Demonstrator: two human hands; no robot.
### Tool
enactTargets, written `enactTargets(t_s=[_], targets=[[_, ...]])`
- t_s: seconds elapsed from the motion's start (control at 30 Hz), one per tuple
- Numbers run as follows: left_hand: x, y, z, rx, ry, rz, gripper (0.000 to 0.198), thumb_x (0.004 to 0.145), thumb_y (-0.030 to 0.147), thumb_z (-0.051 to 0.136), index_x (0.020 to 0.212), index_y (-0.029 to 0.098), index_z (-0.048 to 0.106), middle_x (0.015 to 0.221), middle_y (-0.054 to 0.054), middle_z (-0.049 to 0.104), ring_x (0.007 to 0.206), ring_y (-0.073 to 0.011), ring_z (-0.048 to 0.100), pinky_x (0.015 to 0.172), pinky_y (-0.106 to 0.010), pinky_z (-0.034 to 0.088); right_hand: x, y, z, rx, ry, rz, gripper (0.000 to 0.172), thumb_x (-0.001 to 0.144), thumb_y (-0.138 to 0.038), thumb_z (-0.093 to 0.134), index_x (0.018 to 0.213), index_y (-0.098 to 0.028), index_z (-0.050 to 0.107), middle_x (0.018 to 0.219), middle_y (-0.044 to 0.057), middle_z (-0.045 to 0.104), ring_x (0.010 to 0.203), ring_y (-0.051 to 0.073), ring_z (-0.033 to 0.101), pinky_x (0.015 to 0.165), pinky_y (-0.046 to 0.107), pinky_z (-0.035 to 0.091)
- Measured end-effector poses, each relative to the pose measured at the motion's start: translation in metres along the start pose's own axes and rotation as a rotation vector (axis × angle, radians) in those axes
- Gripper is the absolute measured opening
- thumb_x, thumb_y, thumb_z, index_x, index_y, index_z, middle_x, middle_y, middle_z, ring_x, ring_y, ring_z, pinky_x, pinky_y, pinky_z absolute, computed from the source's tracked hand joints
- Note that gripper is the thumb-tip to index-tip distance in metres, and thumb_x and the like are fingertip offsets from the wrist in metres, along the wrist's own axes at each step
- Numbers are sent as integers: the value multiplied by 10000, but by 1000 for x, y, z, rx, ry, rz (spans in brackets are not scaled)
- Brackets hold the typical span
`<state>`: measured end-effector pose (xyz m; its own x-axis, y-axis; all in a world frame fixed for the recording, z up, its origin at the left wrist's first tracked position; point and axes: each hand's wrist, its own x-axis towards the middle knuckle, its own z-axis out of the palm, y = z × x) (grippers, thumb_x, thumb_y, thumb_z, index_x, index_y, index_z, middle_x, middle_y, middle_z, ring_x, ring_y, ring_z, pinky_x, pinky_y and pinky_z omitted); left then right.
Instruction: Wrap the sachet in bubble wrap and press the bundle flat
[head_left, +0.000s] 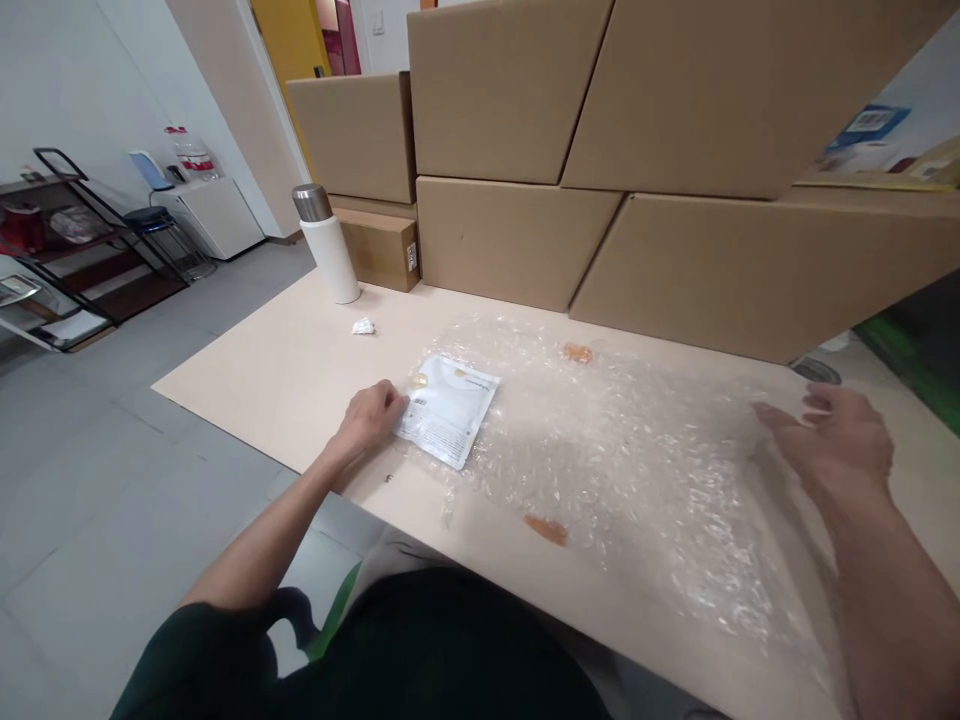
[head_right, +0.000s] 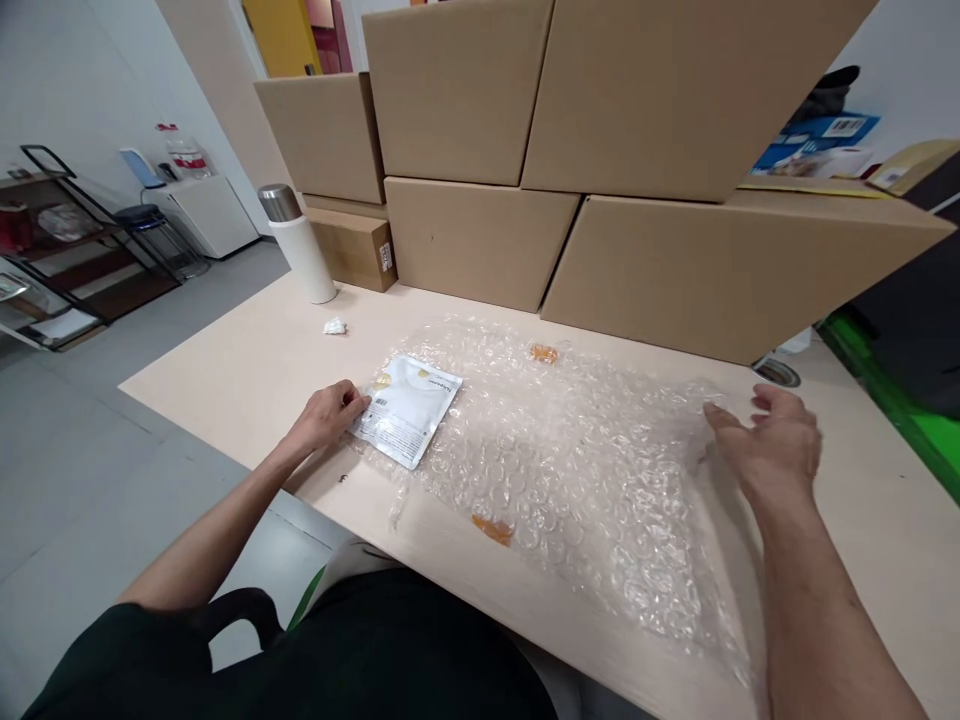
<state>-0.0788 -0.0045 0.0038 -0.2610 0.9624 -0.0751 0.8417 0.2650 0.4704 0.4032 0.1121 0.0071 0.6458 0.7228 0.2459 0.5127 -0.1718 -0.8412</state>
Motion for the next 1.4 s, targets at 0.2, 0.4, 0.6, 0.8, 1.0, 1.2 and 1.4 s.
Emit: enactTargets(t_s=[0.2, 0.4, 0.6, 0.8, 1.0, 1.2, 1.4], targets=[[-16, -6, 0, -95, 19, 9, 243, 887, 405, 504, 734, 217, 496, 673, 5, 576, 641, -165, 517, 596, -281, 347, -93, -81, 2, 84, -551, -549, 213, 837, -338, 644, 1048, -317, 664, 1093, 55, 692, 921, 271, 654, 753, 466, 530], [-27, -12, 5, -304, 56, -62, 204, 836, 390, 604, 925, 213, 558, 693, 22, 607, 605, -154, 544, 554, -263, 366, -209, -117, 64, 82, -1219, -762, 290, 943, -332, 545, 1185, -212, 651, 1160, 113, 679, 1062, 286, 608, 865, 456, 523], [-34, -4, -3, -1054, -57, -211, 650, 634, 370, 839, 1164, 130, 550, 721, 16, 636, 581, -121, 575, 545, -233, 435, -238, -113, 84, -143, -1235, -917, 378, 1003, -357, 453, 1261, -104, 568, 1283, 187, 582, 1143, 311, 528, 1002, 479, 419], [-48, 41, -6, -1178, -76, 19, 448, 811, 526, 720, 1081, 181, 626, 894, -22, 673, 730, -136, 618, 653, -243, 494, -222, -103, 73, 247, -1389, -566, 443, 968, -446, 490, 1311, -172, 545, 1390, 155, 544, 1259, 288, 516, 1039, 450, 418], [-49, 85, 22, -665, -158, 367, 597, 974, 631, 360, 1323, 206, 594, 1223, -131, 558, 1069, -253, 574, 851, -367, 518, -198, -92, 55, 548, -1414, 90, 224, 840, -327, 620, 1008, -192, 682, 892, 42, 687, 768, 170, 615, 722, 322, 498], [-43, 117, 50, -189, -288, 546, 443, 1005, 445, 381, 1354, 223, 537, 1158, -108, 461, 989, -236, 551, 889, -428, 504, -167, -65, 23, 369, -1317, 155, 155, 795, -295, 638, 891, -187, 693, 809, 45, 680, 734, 198, 623, 678, 345, 510], [-43, 137, 63, 103, -212, 534, 295, 969, 319, 423, 1192, 192, 568, 1130, -117, 467, 961, -271, 541, 747, -412, 512, -155, -48, 15, 126, -793, -574, 334, 933, -276, 438, 1191, -197, 634, 1211, 132, 633, 1119, 274, 590, 977, 477, 475]])
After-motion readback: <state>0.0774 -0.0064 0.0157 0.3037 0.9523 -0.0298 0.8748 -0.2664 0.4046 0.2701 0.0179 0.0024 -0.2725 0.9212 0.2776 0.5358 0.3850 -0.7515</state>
